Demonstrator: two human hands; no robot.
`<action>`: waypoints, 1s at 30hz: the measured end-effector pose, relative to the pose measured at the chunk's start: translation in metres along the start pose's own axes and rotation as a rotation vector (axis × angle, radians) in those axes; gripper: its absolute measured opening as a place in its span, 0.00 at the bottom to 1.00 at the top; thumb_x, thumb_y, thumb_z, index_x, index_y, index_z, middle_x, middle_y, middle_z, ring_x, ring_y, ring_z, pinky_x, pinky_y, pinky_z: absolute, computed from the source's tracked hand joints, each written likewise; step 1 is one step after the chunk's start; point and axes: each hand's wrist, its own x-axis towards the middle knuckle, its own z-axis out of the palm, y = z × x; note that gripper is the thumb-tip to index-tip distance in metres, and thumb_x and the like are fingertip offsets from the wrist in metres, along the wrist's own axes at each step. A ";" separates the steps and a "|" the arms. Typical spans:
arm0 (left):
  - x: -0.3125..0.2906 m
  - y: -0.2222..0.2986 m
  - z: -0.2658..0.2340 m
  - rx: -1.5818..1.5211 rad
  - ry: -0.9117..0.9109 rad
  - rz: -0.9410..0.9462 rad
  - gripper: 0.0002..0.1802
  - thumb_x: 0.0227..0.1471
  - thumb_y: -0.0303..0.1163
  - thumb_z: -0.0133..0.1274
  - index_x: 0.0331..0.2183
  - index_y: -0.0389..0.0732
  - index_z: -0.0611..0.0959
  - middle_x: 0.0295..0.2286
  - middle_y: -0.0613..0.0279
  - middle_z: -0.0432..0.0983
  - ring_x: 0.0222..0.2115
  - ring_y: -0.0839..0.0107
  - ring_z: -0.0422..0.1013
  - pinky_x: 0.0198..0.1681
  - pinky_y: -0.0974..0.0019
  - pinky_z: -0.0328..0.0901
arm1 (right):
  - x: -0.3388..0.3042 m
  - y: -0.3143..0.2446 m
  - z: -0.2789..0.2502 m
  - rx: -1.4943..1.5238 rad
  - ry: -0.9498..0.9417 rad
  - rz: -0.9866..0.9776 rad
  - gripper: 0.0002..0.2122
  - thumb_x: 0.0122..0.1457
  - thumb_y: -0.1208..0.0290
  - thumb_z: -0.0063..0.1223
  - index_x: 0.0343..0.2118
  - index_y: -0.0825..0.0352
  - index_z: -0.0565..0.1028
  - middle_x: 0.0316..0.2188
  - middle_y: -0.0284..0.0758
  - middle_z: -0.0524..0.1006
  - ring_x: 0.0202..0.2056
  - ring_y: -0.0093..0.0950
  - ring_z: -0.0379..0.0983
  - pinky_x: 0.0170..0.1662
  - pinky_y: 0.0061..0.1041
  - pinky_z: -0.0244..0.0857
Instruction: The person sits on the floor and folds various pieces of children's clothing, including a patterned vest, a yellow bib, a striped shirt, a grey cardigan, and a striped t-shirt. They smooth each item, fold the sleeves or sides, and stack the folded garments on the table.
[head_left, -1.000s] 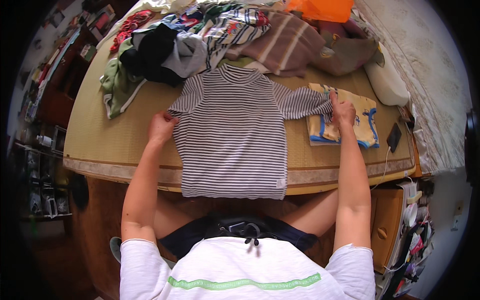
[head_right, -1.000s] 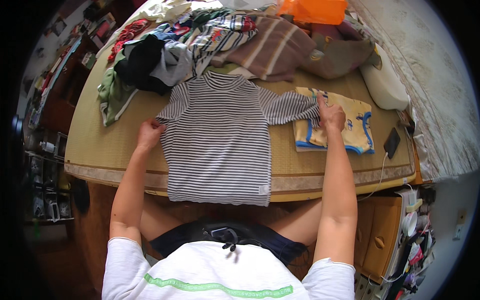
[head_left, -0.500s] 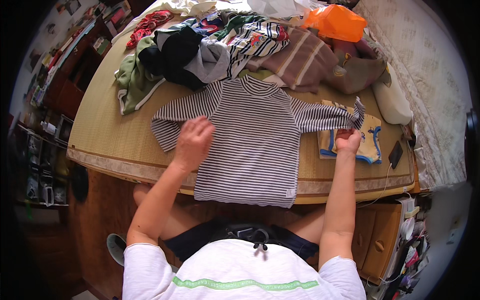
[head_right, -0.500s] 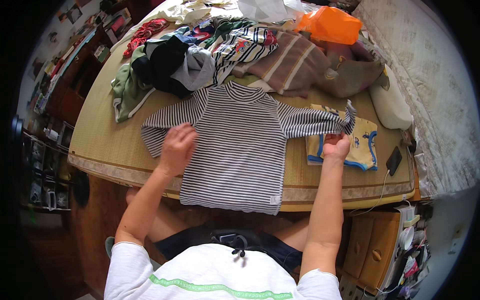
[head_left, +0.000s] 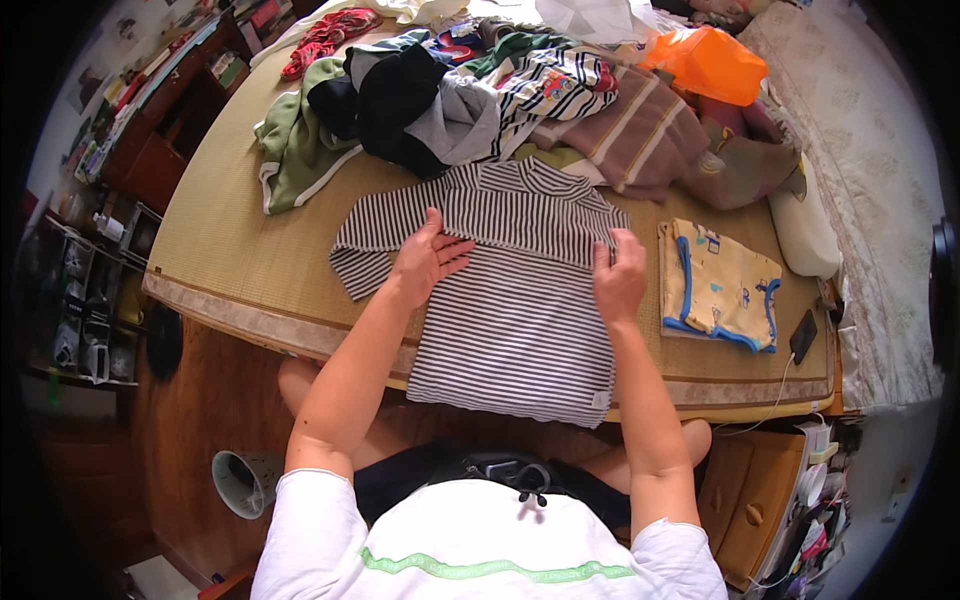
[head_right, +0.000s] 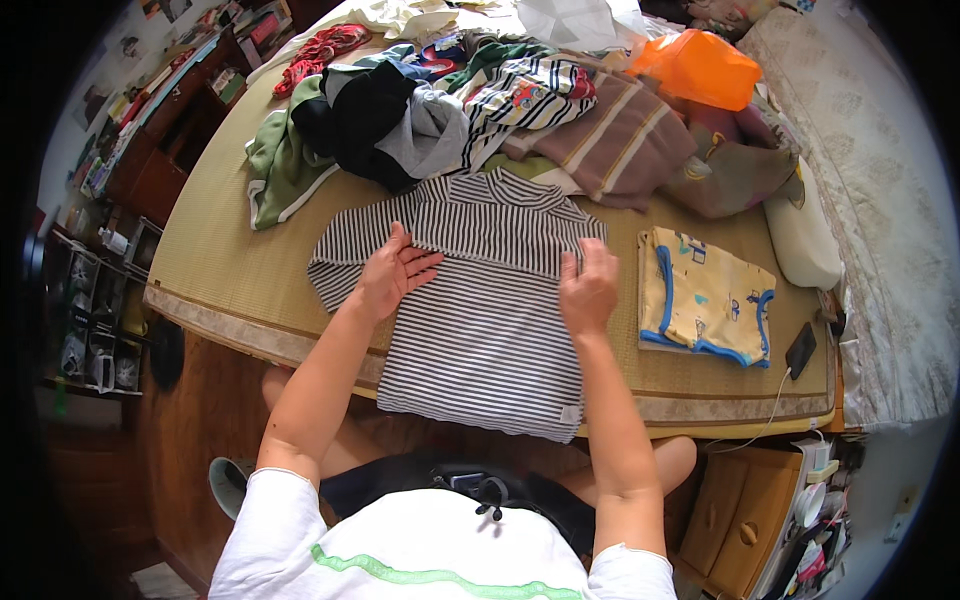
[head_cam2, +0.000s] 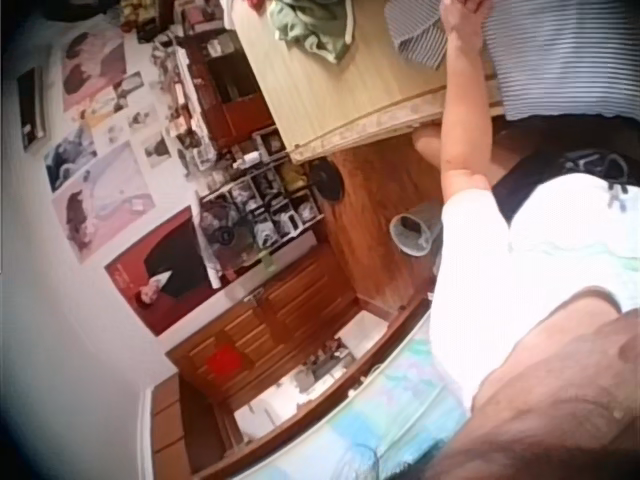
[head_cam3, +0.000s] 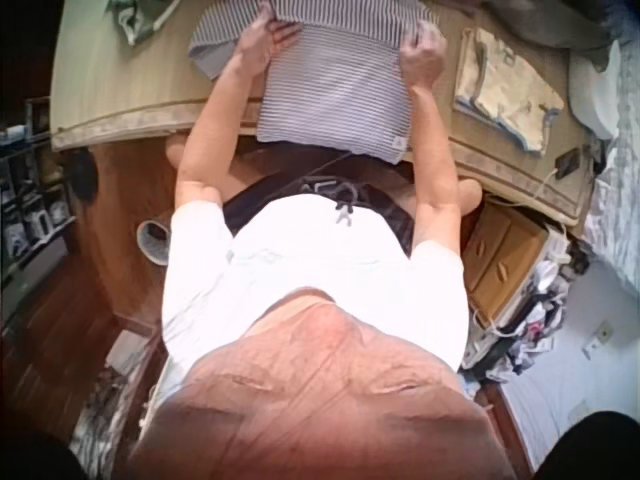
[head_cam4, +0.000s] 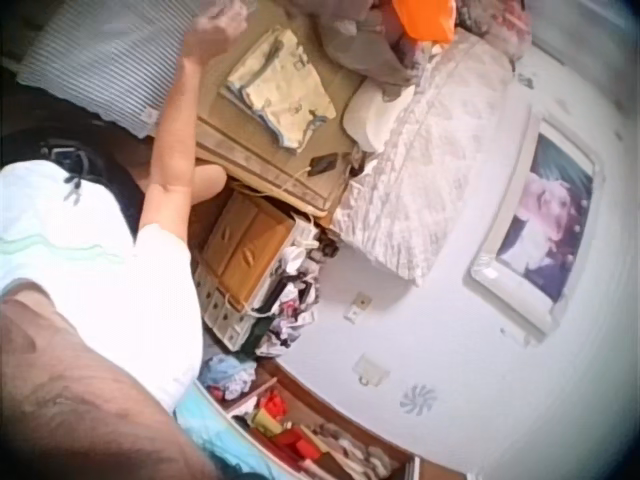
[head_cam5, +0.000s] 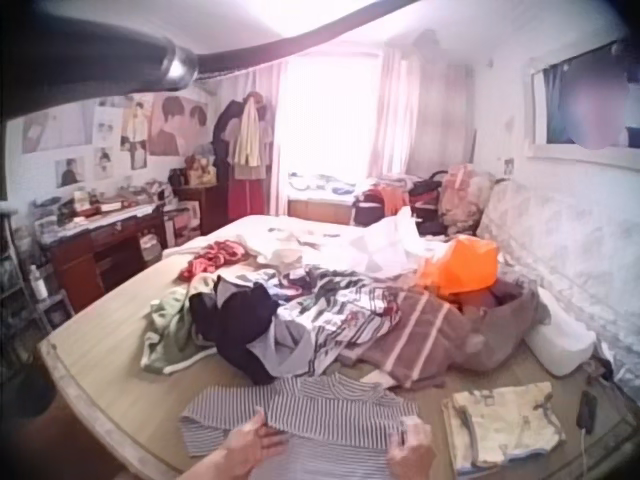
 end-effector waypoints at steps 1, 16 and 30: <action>-0.001 0.005 0.008 0.065 0.055 -0.018 0.50 0.64 0.63 0.40 0.65 0.27 0.52 0.54 0.40 0.66 0.55 0.55 0.70 0.57 0.55 0.67 | 0.001 0.015 0.000 0.025 -0.013 0.136 0.15 0.63 0.59 0.56 0.44 0.67 0.78 0.50 0.42 0.78 0.52 0.41 0.73 0.50 0.37 0.68; -0.016 0.015 -0.031 0.406 0.305 0.200 0.13 0.61 0.33 0.55 0.40 0.30 0.78 0.33 0.59 0.79 0.31 0.72 0.78 0.35 0.70 0.73 | 0.012 0.047 0.007 -0.116 -0.049 -0.007 0.22 0.63 0.58 0.53 0.57 0.60 0.70 0.60 0.39 0.69 0.62 0.42 0.61 0.61 0.40 0.57; -0.004 0.038 -0.139 -0.595 0.627 0.037 0.11 0.58 0.39 0.60 0.30 0.47 0.76 0.21 0.70 0.68 0.22 0.76 0.66 0.24 0.71 0.67 | -0.044 0.011 -0.001 -0.255 -0.524 -0.246 0.34 0.66 0.41 0.38 0.69 0.58 0.59 0.72 0.34 0.51 0.73 0.40 0.39 0.73 0.47 0.28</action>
